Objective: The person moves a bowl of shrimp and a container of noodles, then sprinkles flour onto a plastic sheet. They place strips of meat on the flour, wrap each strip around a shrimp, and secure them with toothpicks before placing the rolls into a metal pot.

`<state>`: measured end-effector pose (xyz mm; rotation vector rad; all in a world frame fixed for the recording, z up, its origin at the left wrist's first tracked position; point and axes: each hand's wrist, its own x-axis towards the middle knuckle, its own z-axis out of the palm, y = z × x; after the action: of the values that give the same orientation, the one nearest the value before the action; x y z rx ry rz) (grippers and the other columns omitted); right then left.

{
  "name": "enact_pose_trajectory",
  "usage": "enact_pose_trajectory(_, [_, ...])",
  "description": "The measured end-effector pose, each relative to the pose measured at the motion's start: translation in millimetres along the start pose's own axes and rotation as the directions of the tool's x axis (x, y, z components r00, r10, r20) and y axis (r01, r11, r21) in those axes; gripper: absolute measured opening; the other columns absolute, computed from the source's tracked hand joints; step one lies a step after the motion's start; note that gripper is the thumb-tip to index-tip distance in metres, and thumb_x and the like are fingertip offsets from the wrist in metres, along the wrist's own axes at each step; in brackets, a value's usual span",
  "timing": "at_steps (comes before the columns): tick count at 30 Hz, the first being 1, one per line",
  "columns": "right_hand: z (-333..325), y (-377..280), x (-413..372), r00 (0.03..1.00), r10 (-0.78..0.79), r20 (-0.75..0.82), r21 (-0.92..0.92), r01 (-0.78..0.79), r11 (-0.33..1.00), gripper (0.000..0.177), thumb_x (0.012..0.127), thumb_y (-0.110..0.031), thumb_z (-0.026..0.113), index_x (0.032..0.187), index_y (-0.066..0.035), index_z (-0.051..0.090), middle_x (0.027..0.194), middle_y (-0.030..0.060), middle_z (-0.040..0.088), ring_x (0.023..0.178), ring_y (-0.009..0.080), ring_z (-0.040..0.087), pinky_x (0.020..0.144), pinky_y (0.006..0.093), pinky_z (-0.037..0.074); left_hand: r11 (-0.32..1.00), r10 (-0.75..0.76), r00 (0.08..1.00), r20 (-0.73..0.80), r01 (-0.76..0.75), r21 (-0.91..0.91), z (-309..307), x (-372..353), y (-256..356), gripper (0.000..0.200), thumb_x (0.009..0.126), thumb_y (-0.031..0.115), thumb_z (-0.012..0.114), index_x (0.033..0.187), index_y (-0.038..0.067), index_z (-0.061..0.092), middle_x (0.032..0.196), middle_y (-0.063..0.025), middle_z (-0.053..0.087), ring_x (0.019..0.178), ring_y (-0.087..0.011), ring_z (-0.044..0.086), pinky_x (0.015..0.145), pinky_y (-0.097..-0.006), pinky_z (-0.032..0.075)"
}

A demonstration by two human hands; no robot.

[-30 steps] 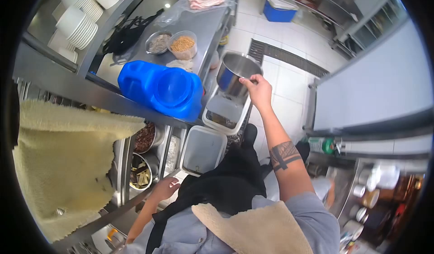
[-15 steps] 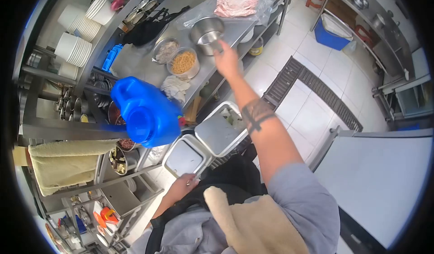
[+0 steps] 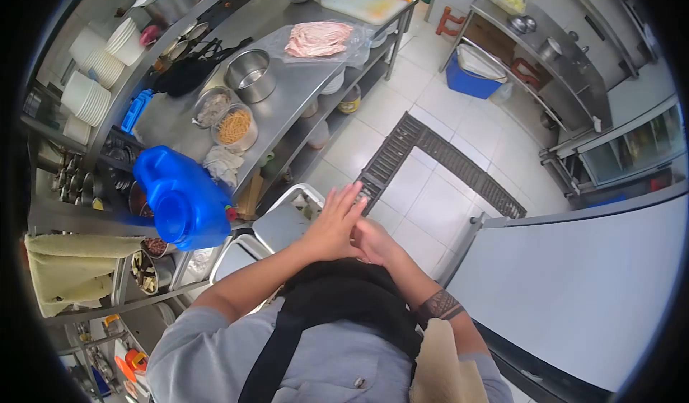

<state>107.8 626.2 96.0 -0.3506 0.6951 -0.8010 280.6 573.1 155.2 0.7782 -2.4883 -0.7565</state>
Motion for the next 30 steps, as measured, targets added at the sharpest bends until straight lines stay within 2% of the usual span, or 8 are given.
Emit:
enact_pose_trajectory(3, [-1,-21,-13,0.989,0.019,-0.147,0.019,-0.017,1.000,0.053,0.114,-0.043,0.040,0.154,-0.008,0.045,0.150,0.0127,0.056,0.132,0.0257,0.059,0.109,0.0433,0.049,0.989,0.141,0.990,0.006,-0.141,-0.044,9,26,3,0.133,0.052,0.056,0.098,0.156,0.000,0.037,0.170,-0.0290,0.019,0.157,-0.0480,0.022,0.126,-0.0664,0.015])
enact_pose_trajectory(7, [-23,-26,-14,1.000,-0.022,-0.011,0.155,0.023,0.988,0.055,0.113,-0.046,0.042,0.154,-0.010,0.045,0.151,0.0104,0.055,0.135,0.0243,0.056,0.111,0.0418,0.049,0.960,0.239,0.970,-0.047,-0.243,-0.138,18,44,-12,0.122,0.068,0.067,0.087,0.157,0.001,0.035,0.170,-0.0281,0.020,0.157,-0.0462,0.023,0.127,-0.0644,0.016])
enact_pose_trajectory(9, [-35,-35,0,0.999,-0.038,0.038,0.157,0.032,0.987,0.055,0.113,-0.047,0.042,0.155,-0.011,0.045,0.151,0.0097,0.055,0.137,0.0238,0.055,0.111,0.0414,0.049,0.965,0.213,0.974,-0.084,-0.223,-0.135,23,56,-25,0.115,0.077,0.070,0.079,0.158,0.002,0.033,0.169,-0.0284,0.022,0.157,-0.0461,0.024,0.127,-0.0627,0.017])
enact_pose_trajectory(12, [-29,-63,34,0.978,0.014,-0.208,0.117,0.010,0.993,0.054,0.113,-0.046,0.043,0.155,-0.011,0.045,0.151,0.0095,0.055,0.136,0.0234,0.055,0.111,0.0411,0.049,0.983,0.152,0.970,-0.189,-0.168,-0.072,27,76,-54,0.108,0.084,0.067,0.074,0.159,0.003,0.030,0.169,-0.0289,0.023,0.155,-0.0461,0.027,0.127,-0.0614,0.018])
enact_pose_trajectory(20, [-92,-168,175,0.983,0.169,-0.073,-0.082,-0.175,0.981,0.053,0.113,-0.041,0.046,0.155,-0.009,0.045,0.152,0.0088,0.054,0.138,0.0225,0.054,0.113,0.0404,0.047,0.994,-0.025,0.953,-0.302,-0.008,-0.109,27,161,-187,0.105,0.088,0.067,0.070,0.162,0.005,0.028,0.167,-0.0288,0.027,0.154,-0.0463,0.030,0.126,-0.0621,0.020])
enact_pose_trajectory(25, [-100,-271,248,0.943,0.332,-0.022,0.065,-0.330,0.942,0.055,0.111,-0.033,0.052,0.159,-0.009,0.041,0.152,0.0099,0.053,0.139,0.0218,0.052,0.114,0.0371,0.045,0.991,-0.088,0.962,-0.258,0.059,-0.118,-2,241,-258,0.107,0.087,0.062,0.074,0.164,0.006,0.024,0.167,-0.0262,0.029,0.153,-0.0442,0.032,0.127,-0.0607,0.022])
enact_pose_trajectory(28, [-119,-319,284,0.986,0.127,0.107,0.053,-0.133,0.990,0.032,0.109,-0.033,0.058,0.125,-0.006,0.063,0.121,0.0059,0.066,0.112,0.0179,0.062,0.100,0.0370,0.049,0.988,-0.121,0.951,-0.283,0.089,-0.122,-26,298,-303,0.108,0.087,0.060,0.075,0.163,0.003,0.025,0.166,-0.0259,0.031,0.154,-0.0432,0.032,0.127,-0.0585,0.023])
enact_pose_trajectory(30, [-121,-358,305,0.998,0.011,-0.060,-0.045,-0.014,0.999,0.027,0.109,-0.030,0.058,0.099,-0.006,0.063,0.102,0.0083,0.066,0.100,0.0210,0.062,0.096,0.0367,0.048,0.961,-0.261,0.909,-0.324,0.213,-0.176,-51,325,-323,0.100,0.089,0.056,0.076,0.160,0.000,0.032,0.166,-0.0255,0.031,0.152,-0.0453,0.032,0.126,-0.0574,0.026])
